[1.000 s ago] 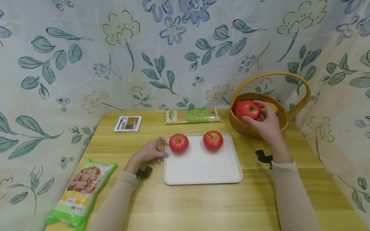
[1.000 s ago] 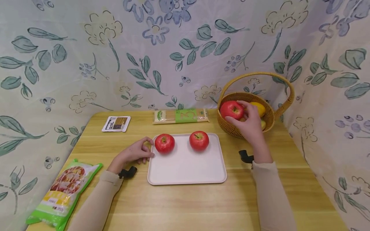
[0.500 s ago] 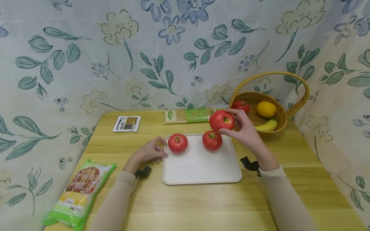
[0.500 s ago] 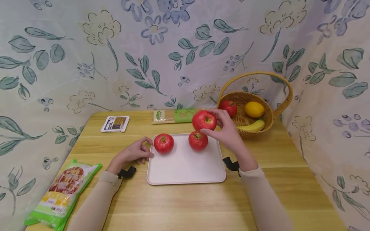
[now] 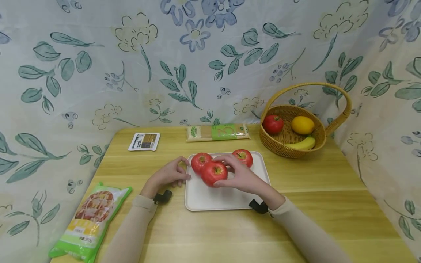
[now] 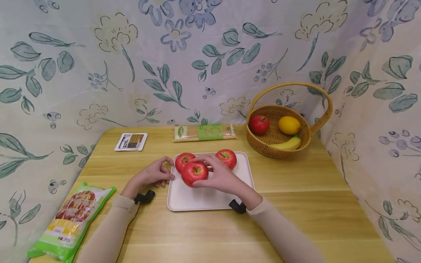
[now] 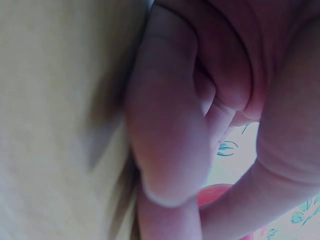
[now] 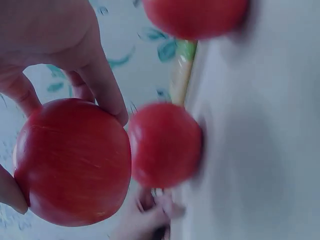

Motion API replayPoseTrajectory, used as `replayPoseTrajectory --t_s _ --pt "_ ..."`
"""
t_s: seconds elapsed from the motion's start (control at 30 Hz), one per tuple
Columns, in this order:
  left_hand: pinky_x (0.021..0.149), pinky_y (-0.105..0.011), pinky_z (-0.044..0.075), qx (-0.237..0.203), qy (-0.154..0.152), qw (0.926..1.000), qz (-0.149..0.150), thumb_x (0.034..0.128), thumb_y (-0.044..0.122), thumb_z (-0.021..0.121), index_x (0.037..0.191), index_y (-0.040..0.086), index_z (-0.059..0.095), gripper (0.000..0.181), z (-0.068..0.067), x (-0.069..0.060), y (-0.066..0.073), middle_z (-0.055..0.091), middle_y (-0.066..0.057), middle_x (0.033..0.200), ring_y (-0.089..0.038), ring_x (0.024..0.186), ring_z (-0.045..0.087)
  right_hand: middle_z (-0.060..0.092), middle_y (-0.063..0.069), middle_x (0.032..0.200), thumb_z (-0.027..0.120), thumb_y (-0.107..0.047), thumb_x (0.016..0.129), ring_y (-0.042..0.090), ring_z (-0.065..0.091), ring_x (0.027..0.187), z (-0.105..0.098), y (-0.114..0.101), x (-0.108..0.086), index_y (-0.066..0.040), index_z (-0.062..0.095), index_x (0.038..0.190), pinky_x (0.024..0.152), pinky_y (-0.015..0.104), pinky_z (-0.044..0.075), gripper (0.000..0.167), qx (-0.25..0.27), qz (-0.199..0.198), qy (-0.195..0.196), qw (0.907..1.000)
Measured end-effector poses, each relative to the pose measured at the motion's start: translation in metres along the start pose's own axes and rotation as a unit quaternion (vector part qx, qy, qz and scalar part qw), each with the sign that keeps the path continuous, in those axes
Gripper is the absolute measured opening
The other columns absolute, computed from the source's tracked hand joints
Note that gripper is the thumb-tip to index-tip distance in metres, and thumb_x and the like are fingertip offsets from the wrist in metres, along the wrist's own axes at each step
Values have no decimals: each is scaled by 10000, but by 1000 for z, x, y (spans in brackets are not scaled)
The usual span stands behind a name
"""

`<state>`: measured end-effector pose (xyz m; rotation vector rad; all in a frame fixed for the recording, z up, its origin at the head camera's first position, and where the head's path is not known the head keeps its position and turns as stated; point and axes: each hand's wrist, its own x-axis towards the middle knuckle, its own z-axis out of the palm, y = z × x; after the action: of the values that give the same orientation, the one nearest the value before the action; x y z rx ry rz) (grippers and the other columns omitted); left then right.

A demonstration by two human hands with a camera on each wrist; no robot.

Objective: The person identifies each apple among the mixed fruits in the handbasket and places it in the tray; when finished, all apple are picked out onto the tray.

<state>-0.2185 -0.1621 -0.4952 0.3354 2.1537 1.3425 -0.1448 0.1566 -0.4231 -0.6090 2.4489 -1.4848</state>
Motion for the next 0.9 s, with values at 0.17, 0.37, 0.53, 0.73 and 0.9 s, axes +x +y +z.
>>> replayPoseTrajectory --t_s 0.17,0.37,0.53,0.73,0.9 --pt "495 -248 487 32 -31 10000 21 915 217 833 1334 109 478 560 0 0 1 694 -36 721 -137 543 604 569 -25 1387 914 -346 832 219 567 1306 25 6 0 -328 604 1391 1124 505 535 639 21 117 -529 9985" --pt "493 -244 484 -29 -60 10000 44 922 204 827 1346 84 465 571 0 -1 2 688 -40 714 -136 544 605 549 -11 1361 901 -337 844 203 572 1287 40 16 3 -354 615 1364 1081 460 566 595 -52 320 -855 9958" --pt "494 -247 483 -11 -51 10000 50 923 217 828 1347 84 466 574 0 -2 3 687 -45 720 -141 544 596 540 -42 1352 903 -361 834 177 579 1262 46 18 2 -394 613 1350 1048 422 565 593 -201 414 -955 9944" --pt "513 -245 497 13 -65 10000 10 922 239 828 1347 112 466 573 -1 -2 1 695 -39 733 -137 558 612 536 -67 1376 902 -409 834 157 574 1266 49 18 2 -406 596 1380 1055 401 550 626 -290 390 -1077 9930" --pt "510 -251 499 45 -46 10000 26 923 243 828 1345 120 470 568 -2 -1 0 696 -42 735 -140 559 614 539 -51 1410 866 -445 872 135 585 1258 48 19 3 -334 570 1464 1069 395 542 672 -487 314 -1221 9908"
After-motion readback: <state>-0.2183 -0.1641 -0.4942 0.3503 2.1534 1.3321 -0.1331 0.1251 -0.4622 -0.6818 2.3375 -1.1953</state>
